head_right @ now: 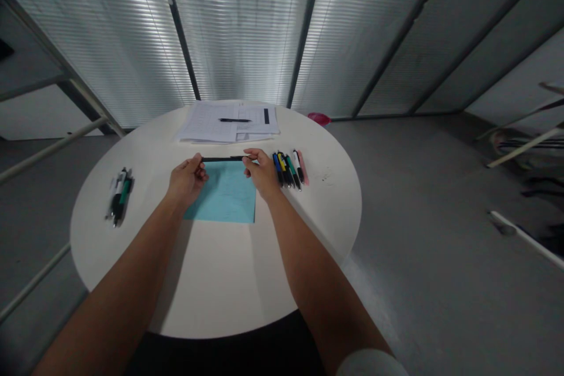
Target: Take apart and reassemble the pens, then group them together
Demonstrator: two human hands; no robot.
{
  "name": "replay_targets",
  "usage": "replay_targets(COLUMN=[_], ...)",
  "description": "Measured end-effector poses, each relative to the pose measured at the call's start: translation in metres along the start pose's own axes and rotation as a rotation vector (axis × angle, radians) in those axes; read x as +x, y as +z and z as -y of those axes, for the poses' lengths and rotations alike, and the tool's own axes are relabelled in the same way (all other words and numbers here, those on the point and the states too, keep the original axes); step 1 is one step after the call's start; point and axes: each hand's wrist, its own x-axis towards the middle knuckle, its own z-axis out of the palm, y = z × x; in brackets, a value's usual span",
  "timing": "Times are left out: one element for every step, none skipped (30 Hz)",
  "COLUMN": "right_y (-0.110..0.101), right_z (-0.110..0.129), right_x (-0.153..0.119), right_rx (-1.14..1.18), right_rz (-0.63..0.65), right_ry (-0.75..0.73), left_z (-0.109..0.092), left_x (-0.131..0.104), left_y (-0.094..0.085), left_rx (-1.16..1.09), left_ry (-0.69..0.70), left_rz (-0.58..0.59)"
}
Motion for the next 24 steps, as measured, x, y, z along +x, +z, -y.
replay_targets(right_y=[0.0003, 0.0005, 0.0008, 0.001, 0.0013, 0.0015, 0.0016, 0.0018, 0.002, 0.0021, 0.0023, 0.0024, 0.0025, 0.0025, 0.0026, 0.0025, 0.0024, 0.0023, 0.0022, 0.0021, 0.0021, 0.0021, 0.0022, 0.0023], right_z=[0.0003, 0.0007, 0.0012, 0.0017, 0.0023, 0.0026, 0.0028, 0.0028, 0.0025, 0.0021, 0.0016, 0.0011, 0.0008, 0.0006, 0.0006, 0.0009, 0.0012, 0.0016, 0.002, 0.0023, 0.0025, 0.0026, 0.0026, 0.0026], right_x=[-0.0002, -0.0003, -0.0004, -0.0005, -0.0005, -0.0006, -0.0006, -0.0005, -0.0005, -0.0004, -0.0002, -0.0001, 0.0, 0.0001, 0.0001, 0.0001, 0.0, -0.0001, -0.0002, -0.0003, -0.0004, -0.0004, -0.0005, -0.0007], right_rx=[-0.006, -0.01, -0.009, -0.003, 0.007, 0.019, 0.027, 0.027, 0.018, 0.003, -0.01, -0.02, -0.024, -0.021, -0.015, -0.012, -0.013, -0.017, -0.02, -0.02, -0.017, -0.012, -0.009, -0.012], right_rz=[0.003, 0.006, 0.009, 0.011, 0.012, 0.015, 0.018, 0.022, 0.026, 0.026, 0.025, 0.022, 0.018, 0.016, 0.016, 0.017, 0.017, 0.018, 0.017, 0.012, 0.005, 0.0, -0.001, 0.004], right_ry=[-0.001, 0.001, 0.008, 0.019, 0.034, 0.049, 0.06, 0.067, 0.069, 0.071, 0.072, 0.071, 0.068, 0.06, 0.045, 0.027, 0.014, 0.009, 0.012, 0.022, 0.037, 0.052, 0.062, 0.065], left_z=[0.0, -0.0001, -0.0002, -0.0004, -0.0006, -0.0008, -0.0008, -0.0008, -0.0007, -0.0005, -0.0003, 0.0, 0.0003, 0.0006, 0.0007, 0.0007, 0.0006, 0.0004, 0.0001, -0.0003, -0.0007, -0.001, -0.0013, -0.0015], left_x=[0.0003, 0.0005, 0.0005, 0.0004, 0.0001, -0.0002, -0.0004, -0.0006, -0.0005, -0.0003, 0.0001, 0.0007, 0.0013, 0.0019, 0.0024, 0.0027, 0.0028, 0.0027, 0.0024, 0.0019, 0.0014, 0.001, 0.0006, 0.0005], left_y=[0.0, 0.0, 0.0, 0.0, 0.0001, 0.0001, 0.0001, 0.0, -0.0002, -0.0004, -0.0008, -0.0012, -0.0017, -0.0021, -0.0025, -0.0027, -0.0028, -0.0028, -0.0026, -0.0023, -0.002, -0.0017, -0.0014, -0.0012], left_rx=[-0.002, -0.004, -0.006, -0.008, -0.01, -0.011, -0.01, -0.009, -0.008, -0.009, -0.011, -0.015, -0.019, -0.022, -0.023, -0.025, -0.028, -0.032, -0.036, -0.04, -0.042, -0.042, -0.041, -0.04], left_ry=[0.0, -0.001, -0.004, -0.008, -0.013, -0.017, -0.02, -0.021, -0.022, -0.023, -0.024, -0.025, -0.024, -0.023, -0.022, -0.022, -0.023, -0.025, -0.029, -0.033, -0.037, -0.041, -0.043, -0.045], left_rz=[-0.005, -0.007, -0.004, 0.002, 0.009, 0.018, 0.027, 0.034, 0.039, 0.04, 0.039, 0.035, 0.031, 0.029, 0.027, 0.025, 0.024, 0.023, 0.022, 0.023, 0.024, 0.024, 0.024, 0.023])
